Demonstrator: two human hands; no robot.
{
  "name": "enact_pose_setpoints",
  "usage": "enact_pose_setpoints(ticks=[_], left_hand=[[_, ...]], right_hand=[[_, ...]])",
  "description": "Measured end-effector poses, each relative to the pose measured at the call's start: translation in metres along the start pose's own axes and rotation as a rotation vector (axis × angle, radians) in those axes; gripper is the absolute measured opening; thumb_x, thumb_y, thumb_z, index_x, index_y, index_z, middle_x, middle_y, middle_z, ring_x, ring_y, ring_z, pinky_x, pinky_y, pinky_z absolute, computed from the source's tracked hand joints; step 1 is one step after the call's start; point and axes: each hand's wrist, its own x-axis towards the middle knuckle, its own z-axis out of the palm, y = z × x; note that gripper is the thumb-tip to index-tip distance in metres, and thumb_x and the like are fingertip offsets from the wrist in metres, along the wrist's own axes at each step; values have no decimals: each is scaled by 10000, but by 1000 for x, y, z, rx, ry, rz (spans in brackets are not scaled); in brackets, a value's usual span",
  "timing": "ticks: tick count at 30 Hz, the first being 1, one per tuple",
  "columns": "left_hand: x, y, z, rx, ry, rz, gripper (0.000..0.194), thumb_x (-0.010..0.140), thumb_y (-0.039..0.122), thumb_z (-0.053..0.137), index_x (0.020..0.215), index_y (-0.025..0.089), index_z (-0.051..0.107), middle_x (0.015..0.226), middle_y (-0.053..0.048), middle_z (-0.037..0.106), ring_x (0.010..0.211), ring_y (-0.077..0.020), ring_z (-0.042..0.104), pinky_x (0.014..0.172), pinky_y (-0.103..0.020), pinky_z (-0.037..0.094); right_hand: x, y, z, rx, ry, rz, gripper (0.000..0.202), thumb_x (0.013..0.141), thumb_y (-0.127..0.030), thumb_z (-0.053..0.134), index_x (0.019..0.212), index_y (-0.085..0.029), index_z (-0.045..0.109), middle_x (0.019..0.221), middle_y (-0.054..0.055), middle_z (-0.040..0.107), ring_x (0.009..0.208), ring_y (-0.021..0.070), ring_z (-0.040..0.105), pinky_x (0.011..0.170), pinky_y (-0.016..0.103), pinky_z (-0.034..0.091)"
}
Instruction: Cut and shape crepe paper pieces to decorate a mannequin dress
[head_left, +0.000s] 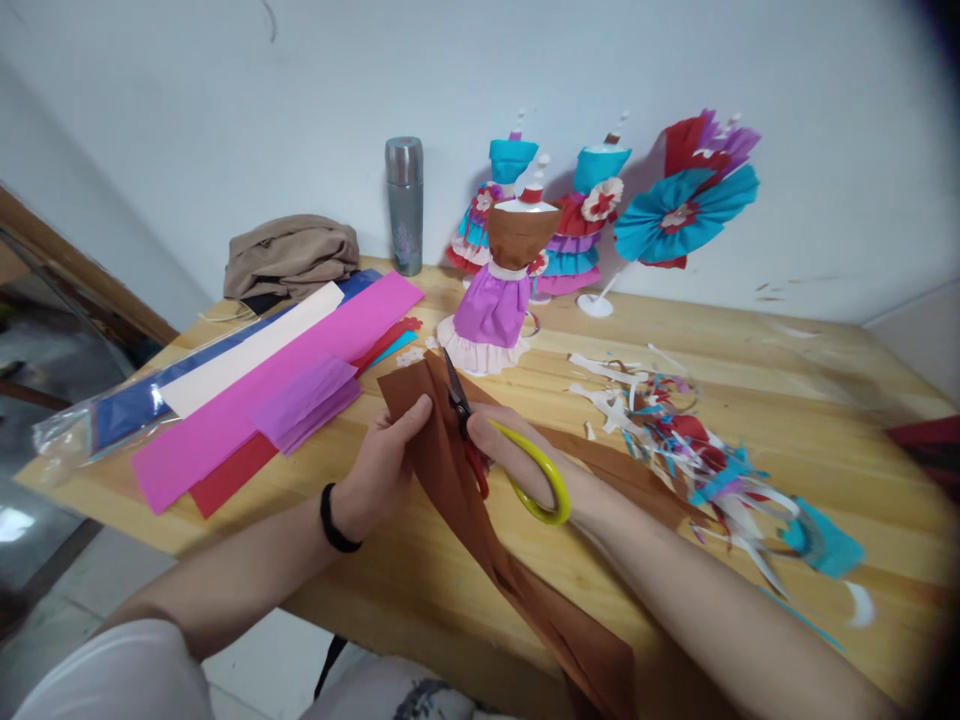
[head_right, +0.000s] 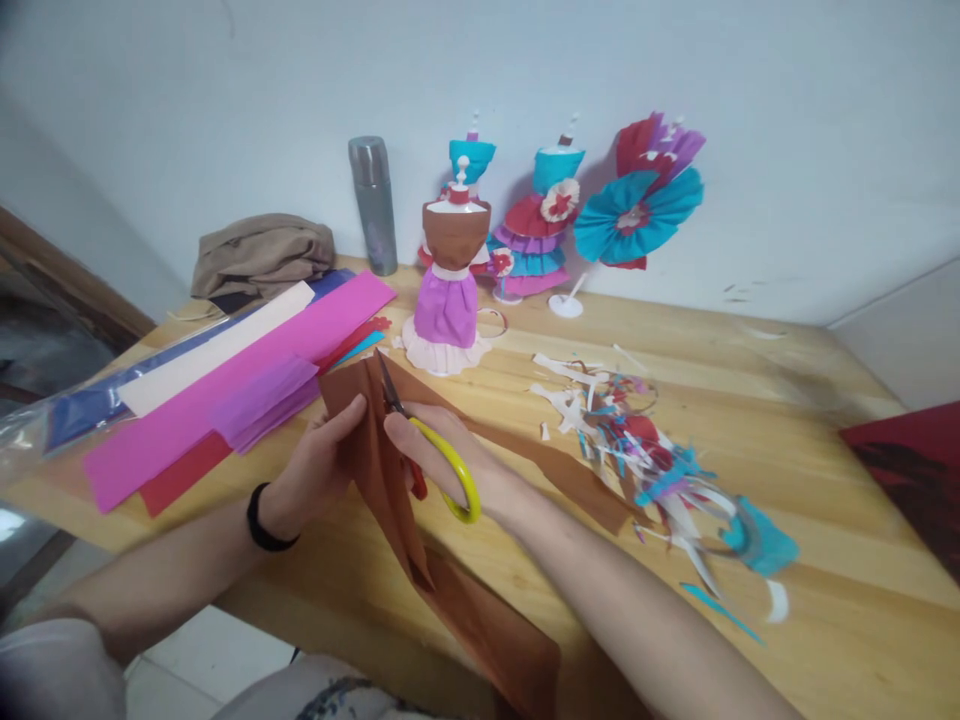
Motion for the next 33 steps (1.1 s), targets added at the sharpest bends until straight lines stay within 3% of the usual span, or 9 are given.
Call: enact_pose_setpoints(ticks=[5,9,12,18,23,28,33], left_hand=[[3,-2,0,31,-20,56,360,724,462,817,802,131,701,747,-90,743,779,-278,737,723,-364,581],[5,-4,0,34,-11,87,341,735,450,808,810,131,717,768,-85,746,719,-233,715,670,-317,547],[6,-6,-1,21,6,91,353,732,442,814,888,135,739,778,-72,741,712,-213,703,677,-309,535],[15,-1,-7,5,140,154,383,708,451,836,900,132,748,775,-50,724,693,-161,664,656,-266,518],[22,8,-12,10,120,192,380,715,473,820,801,120,707,757,-57,711,638,-157,646,607,-273,513],[22,5,-10,13,49,207,349,740,459,813,815,140,691,755,-42,709,640,-147,645,610,-263,507],[20,1,-8,-40,95,187,365,695,424,856,848,126,711,768,-36,713,655,-138,645,631,-256,503]], right_hand=[[5,-3,5,106,79,186,607,788,-830,474,690,-233,425,475,-57,479,324,89,435,308,217,336],[6,-2,6,122,157,220,557,790,-773,503,696,-226,457,424,-91,408,277,74,374,257,188,283],[4,2,6,134,158,206,547,807,-747,503,703,-211,489,422,-84,426,270,79,397,256,183,279],[-7,18,8,307,147,177,672,775,-854,476,781,-184,530,457,-80,463,275,61,377,277,168,278],[-22,26,7,358,58,170,675,780,-853,486,845,-183,531,516,-60,511,322,69,409,316,185,310],[-31,23,1,198,-33,-3,561,888,-725,501,917,-170,576,730,22,611,611,132,594,568,258,497],[-29,15,0,84,-45,99,591,895,-766,411,817,-189,509,663,1,554,489,123,541,446,253,438]])
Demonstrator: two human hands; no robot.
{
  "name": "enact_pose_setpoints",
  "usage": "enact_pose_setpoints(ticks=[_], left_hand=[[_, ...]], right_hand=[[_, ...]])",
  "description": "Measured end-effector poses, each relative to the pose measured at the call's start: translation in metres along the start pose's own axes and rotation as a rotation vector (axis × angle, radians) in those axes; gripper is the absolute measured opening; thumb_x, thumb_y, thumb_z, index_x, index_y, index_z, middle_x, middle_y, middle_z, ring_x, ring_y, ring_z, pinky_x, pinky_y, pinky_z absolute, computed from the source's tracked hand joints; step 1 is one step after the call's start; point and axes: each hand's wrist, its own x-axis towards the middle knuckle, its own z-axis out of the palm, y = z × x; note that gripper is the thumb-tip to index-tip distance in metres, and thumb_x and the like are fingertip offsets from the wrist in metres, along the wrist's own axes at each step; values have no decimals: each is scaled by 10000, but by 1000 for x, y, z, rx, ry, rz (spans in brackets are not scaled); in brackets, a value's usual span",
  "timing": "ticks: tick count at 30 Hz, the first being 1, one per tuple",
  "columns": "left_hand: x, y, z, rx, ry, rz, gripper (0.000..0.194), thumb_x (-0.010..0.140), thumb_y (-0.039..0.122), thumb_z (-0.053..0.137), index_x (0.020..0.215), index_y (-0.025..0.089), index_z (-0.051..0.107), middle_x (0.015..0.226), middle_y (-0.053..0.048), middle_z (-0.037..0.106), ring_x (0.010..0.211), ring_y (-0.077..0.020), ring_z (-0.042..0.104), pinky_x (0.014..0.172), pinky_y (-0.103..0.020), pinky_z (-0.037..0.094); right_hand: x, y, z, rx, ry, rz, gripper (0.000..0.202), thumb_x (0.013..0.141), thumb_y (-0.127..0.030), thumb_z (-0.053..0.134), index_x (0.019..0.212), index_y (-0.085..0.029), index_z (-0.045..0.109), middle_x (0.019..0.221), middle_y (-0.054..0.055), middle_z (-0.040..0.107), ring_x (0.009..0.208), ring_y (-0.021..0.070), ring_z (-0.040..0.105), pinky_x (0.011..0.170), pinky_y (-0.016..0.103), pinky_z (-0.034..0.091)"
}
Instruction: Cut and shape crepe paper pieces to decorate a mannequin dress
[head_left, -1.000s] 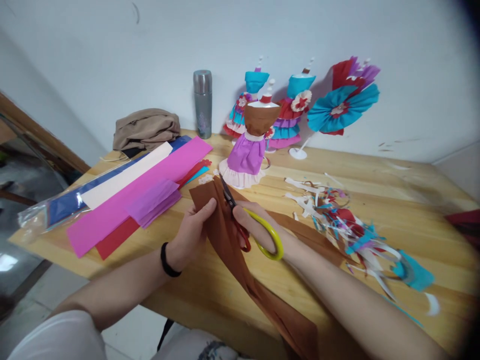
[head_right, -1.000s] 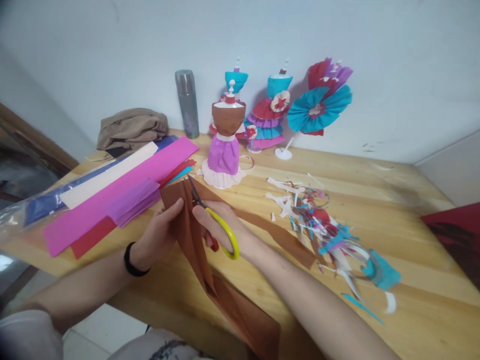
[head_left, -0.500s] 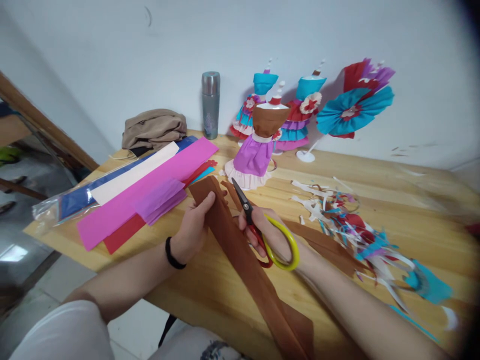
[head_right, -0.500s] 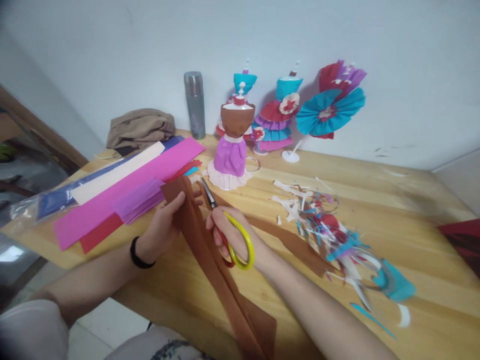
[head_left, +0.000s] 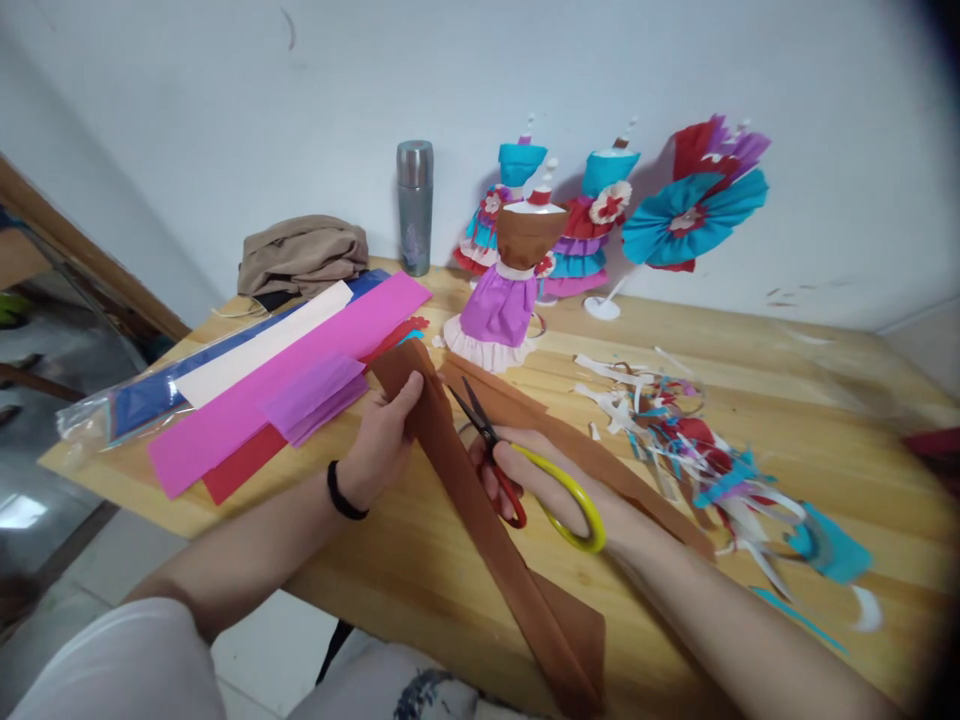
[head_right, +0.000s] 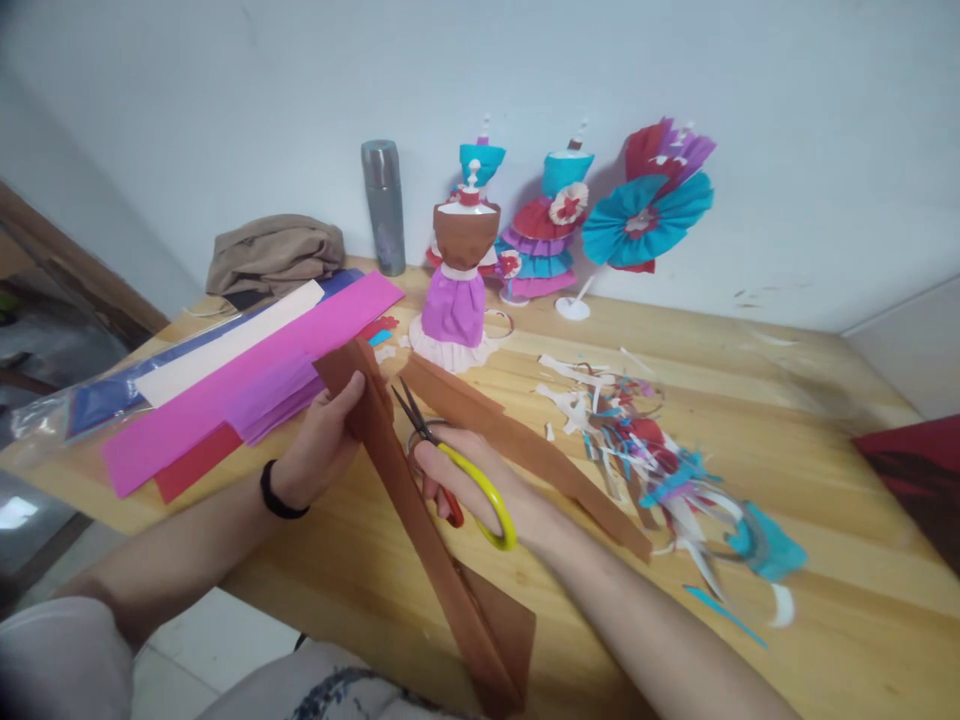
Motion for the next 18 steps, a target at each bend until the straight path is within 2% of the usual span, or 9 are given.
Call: enact_pose_setpoints(ticks=[5,13,18], left_hand=[[0,0,0,-28,32,12,364,658,397,889,864,139,734,836,-25,738,712,-122,657,691,-234,518],[1,1,0,-58,62,61,355,648,397,900,861,158,745,843,-6,751,742,-112,665,727,-222,514],[2,0,-2,-58,64,35,407,641,424,899,896,146,744,786,4,727,695,-100,638,685,-216,499]], right_hand=[[4,-4,3,-164,0,-50,546,924,-723,401,723,-218,455,613,-6,517,519,144,546,488,268,435],[5,-8,11,-347,124,-178,458,953,-611,455,738,-216,540,744,46,569,806,232,579,735,332,479],[8,-5,19,-485,159,-146,421,973,-546,426,778,-203,571,798,57,590,805,224,576,722,319,450]])
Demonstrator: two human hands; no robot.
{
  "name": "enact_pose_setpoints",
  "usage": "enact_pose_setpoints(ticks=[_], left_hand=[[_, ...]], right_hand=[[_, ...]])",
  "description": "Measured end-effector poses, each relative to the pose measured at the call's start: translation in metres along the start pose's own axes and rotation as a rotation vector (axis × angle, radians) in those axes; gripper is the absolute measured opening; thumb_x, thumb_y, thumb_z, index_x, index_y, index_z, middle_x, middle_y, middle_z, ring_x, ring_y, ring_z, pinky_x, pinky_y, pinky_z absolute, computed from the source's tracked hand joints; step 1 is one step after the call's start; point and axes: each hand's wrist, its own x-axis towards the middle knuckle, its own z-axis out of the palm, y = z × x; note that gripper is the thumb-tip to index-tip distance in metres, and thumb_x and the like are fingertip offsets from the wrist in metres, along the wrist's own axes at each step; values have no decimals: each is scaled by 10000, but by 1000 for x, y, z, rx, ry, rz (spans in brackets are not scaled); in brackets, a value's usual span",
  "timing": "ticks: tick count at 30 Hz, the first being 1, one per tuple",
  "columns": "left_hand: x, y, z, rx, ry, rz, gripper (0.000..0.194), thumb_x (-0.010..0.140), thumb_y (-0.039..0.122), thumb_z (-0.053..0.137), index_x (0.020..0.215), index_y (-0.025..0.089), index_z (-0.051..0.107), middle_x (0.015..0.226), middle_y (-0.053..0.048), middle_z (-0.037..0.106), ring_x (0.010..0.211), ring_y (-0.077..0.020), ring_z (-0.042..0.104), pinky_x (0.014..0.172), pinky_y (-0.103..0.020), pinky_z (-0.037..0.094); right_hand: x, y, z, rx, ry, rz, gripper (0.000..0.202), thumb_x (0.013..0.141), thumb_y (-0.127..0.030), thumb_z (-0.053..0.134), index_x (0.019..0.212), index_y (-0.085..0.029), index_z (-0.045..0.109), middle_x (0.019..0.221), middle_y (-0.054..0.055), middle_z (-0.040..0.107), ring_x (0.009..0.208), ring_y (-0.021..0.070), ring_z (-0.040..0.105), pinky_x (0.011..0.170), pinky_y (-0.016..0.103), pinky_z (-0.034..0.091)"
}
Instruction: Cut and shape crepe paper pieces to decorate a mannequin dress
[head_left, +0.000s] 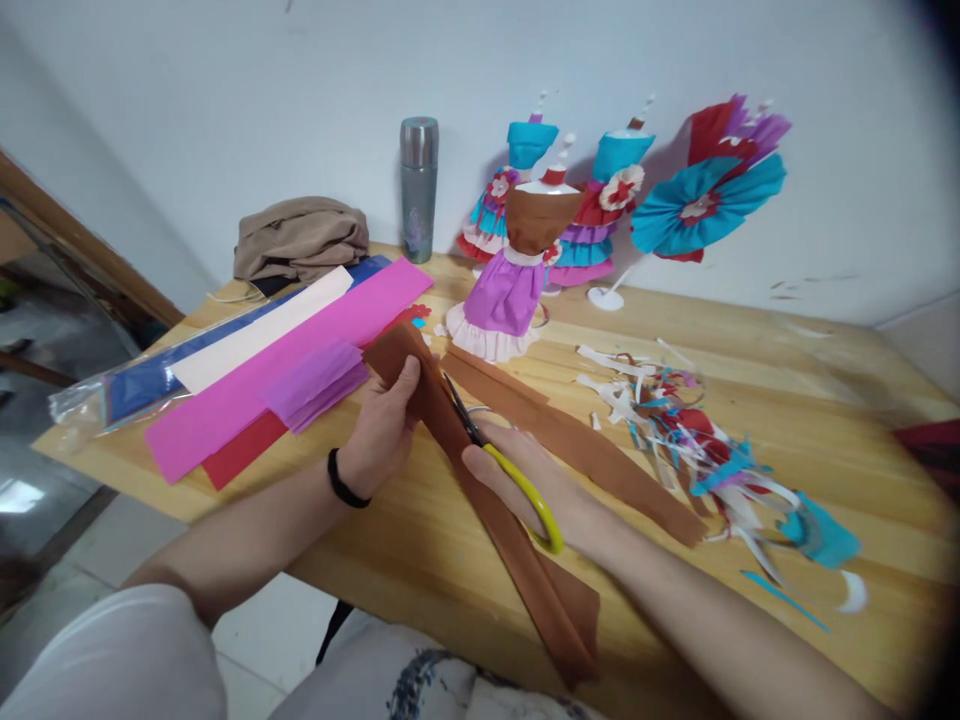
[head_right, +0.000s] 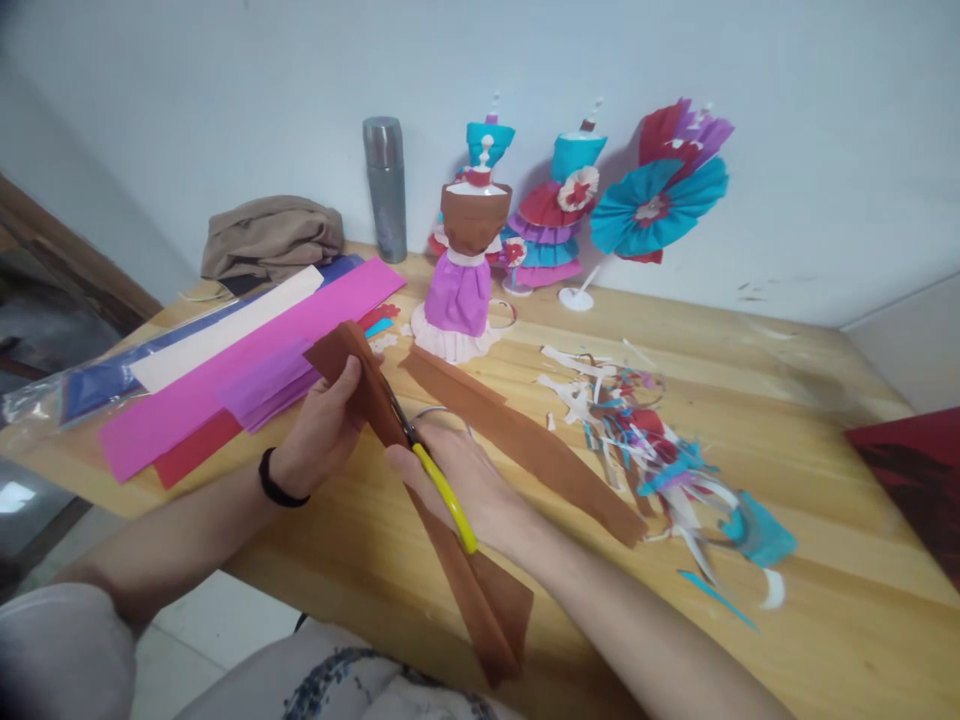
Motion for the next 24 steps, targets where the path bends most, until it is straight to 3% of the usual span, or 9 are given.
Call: enact_pose_setpoints(ticks=[11,17,24], left_hand=[[1,-4,0,-51,21,12,322,672,353,890,875,151,743,863,-10,751,767,-124,669,754,-241,523],[1,-3,0,-49,33,4,323,673,351,888,862,134,742,793,-5,731,677,-104,631,688,-232,501],[0,-1,4,-63,42,13,285,661,334,894,822,150,748,816,-2,742,686,-101,642,689,-224,510]], right_hand=[[-3,-5,7,-392,-59,261,244,922,-445,509,901,-202,512,720,34,615,624,194,569,575,276,281],[0,-14,6,-578,-92,281,271,895,-397,593,1038,-168,563,878,97,703,717,237,646,592,284,271],[1,-14,8,-686,-69,289,269,890,-368,594,1060,-160,583,933,119,727,744,267,684,590,304,271]])
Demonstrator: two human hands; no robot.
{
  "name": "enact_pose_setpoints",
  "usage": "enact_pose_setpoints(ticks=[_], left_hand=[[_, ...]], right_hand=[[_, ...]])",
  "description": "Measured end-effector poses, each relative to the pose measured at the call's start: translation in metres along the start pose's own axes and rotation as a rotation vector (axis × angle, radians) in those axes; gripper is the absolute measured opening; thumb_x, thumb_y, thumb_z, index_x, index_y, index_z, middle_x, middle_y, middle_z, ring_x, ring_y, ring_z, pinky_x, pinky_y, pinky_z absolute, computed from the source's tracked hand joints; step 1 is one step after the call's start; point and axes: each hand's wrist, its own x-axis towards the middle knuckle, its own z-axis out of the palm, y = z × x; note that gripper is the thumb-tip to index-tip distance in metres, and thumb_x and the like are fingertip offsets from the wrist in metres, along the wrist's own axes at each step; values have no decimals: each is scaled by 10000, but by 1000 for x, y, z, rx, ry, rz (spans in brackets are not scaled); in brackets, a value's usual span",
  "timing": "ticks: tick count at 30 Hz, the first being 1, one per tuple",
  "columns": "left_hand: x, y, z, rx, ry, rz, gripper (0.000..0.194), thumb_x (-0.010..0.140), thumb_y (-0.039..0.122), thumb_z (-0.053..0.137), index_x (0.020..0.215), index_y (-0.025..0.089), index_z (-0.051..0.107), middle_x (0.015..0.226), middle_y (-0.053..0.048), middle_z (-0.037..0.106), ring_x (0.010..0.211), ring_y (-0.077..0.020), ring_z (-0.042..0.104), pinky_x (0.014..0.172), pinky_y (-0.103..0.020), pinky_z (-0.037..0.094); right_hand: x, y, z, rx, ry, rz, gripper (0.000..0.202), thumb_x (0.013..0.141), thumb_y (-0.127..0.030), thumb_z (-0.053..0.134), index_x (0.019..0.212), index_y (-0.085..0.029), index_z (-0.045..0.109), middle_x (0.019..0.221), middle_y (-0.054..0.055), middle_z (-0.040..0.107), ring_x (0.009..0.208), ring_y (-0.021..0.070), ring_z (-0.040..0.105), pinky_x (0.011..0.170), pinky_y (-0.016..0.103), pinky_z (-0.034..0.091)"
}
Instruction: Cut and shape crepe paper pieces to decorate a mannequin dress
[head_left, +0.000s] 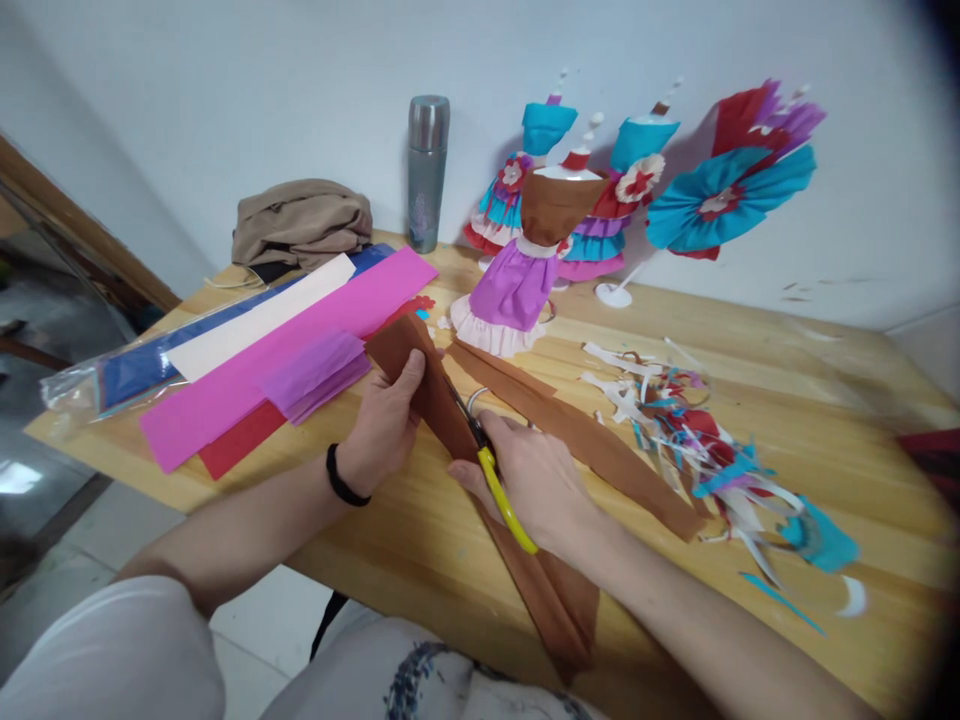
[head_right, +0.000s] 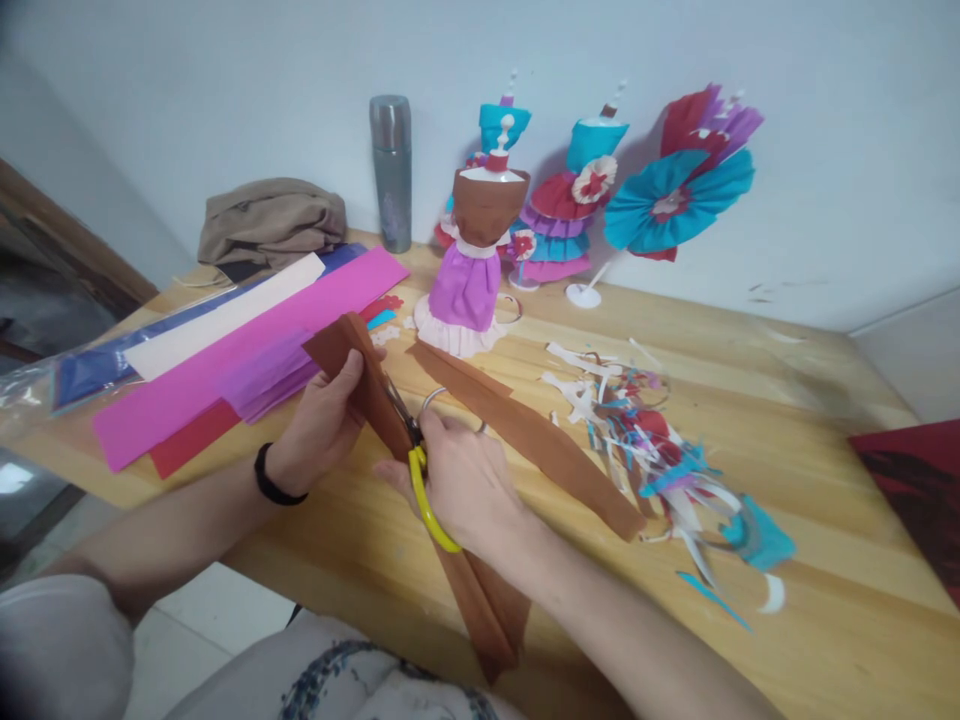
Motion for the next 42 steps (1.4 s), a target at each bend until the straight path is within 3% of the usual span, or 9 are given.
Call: enact_pose_setpoints(ticks=[8,17,20,24,27,31,35,39,42], left_hand=[[1,-2,-2,24,-13,6,322,653,366,898,826,142,745,767,6,722,649,-84,624,656,-208,508],[0,-3,-2,10,12,-2,322,642,357,905,836,149,753,841,-7,751,717,-100,657,721,-218,522],[0,-3,-2,6,2,-13,333,651,360,899,855,142,751,858,-17,753,744,-112,665,744,-231,522],[-1,-2,-2,37,-16,-15,339,677,386,880,870,143,744,831,-16,741,719,-112,646,692,-229,504],[-3,0,-2,67,-31,-24,364,675,414,877,879,144,743,801,-19,731,713,-124,648,668,-233,497],[-5,1,-2,71,-63,-24,409,669,433,880,923,148,735,764,-16,719,756,-152,666,704,-255,514],[-5,1,-3,89,-63,-26,408,671,435,879,919,145,735,683,4,677,677,-125,633,677,-238,500],[-5,6,-1,122,-84,-30,373,709,439,854,892,137,735,683,1,669,601,-97,594,603,-215,479],[-5,16,2,196,-189,-80,358,720,444,843,837,127,726,699,-23,690,540,-94,587,525,-210,471]], right_hand=[[1,-2,2,-51,35,-3,263,909,-397,593,1034,-166,594,891,115,733,714,268,695,568,306,256],[2,-2,6,-73,62,18,312,937,-467,547,982,-163,595,815,109,708,666,243,666,545,292,205],[-1,3,1,53,71,11,256,905,-436,573,922,-181,561,740,64,663,622,213,619,540,281,226],[-4,10,-12,434,42,-74,228,912,-425,515,854,-205,509,703,20,610,615,177,567,570,276,339],[-3,13,-17,674,136,-80,235,887,-443,563,889,-209,542,751,10,631,642,160,574,615,274,411],[1,11,-18,663,233,-34,228,808,-392,663,925,-208,595,696,-7,621,596,150,558,592,272,429],[3,15,-21,640,273,-32,254,781,-402,683,916,-196,623,696,11,634,604,159,560,585,280,433],[4,23,-24,790,249,-48,276,773,-404,691,934,-190,628,691,-1,616,604,150,557,576,277,436],[7,26,-24,1002,187,-15,314,783,-468,686,909,-191,607,654,-21,579,512,120,507,490,259,415]])
